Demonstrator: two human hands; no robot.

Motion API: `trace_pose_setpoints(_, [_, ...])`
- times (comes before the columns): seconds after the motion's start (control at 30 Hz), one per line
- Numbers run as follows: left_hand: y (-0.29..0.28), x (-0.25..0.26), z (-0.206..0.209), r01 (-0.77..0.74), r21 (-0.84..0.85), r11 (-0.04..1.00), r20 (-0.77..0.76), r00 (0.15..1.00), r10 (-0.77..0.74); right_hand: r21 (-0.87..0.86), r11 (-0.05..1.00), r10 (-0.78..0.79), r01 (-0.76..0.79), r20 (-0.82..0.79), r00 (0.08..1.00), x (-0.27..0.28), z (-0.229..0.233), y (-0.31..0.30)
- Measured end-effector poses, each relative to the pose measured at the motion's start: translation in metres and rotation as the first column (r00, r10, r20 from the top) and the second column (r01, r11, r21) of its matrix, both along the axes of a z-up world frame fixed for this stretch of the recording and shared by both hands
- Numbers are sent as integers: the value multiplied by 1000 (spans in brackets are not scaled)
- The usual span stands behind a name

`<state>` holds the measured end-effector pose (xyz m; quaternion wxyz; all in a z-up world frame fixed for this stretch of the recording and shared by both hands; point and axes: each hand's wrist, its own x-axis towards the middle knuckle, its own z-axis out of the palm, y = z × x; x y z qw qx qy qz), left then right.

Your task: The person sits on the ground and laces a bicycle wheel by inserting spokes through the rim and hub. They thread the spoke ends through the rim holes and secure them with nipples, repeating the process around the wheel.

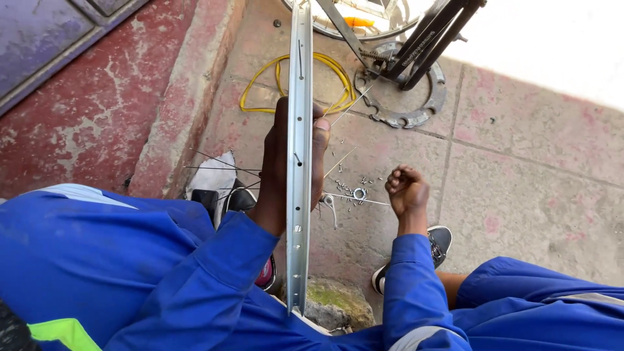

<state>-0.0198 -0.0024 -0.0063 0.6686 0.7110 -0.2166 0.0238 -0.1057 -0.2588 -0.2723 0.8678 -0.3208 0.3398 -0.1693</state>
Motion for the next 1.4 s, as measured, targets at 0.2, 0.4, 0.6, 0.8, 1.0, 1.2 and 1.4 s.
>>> trace_pose_setpoints(0.2, [1,-1,0,-10,33,999,14,1000,9,-570,753,-189,-328,-665,723,-12,-166,-31])
trace_pose_setpoints(0.4, [0,4,6,-15,16,1000,-46,999,15,-678,324,-322,-660,-735,597,-20,-154,-15])
trace_pose_setpoints(0.6, [-1,7,9,-22,37,999,-59,998,24,-568,121,-257,-814,-810,527,2,-132,-19])
trace_pose_setpoints(0.8, [-2,5,9,-28,19,999,-89,996,30,-528,165,-206,-833,-845,494,6,-108,-12])
trace_pose_setpoints(1.0, [-2,5,7,-28,19,999,-46,998,29,-558,734,-98,-387,-651,753,-3,-131,-11])
trace_pose_setpoints(1.2, [0,7,8,-14,17,1000,-43,999,15,5,996,89,-89,-49,995,6,-81,-16])
trace_pose_setpoints(1.4, [-2,5,5,-13,25,1000,-32,999,14,-561,595,-4,-576,-718,696,12,-163,-29])
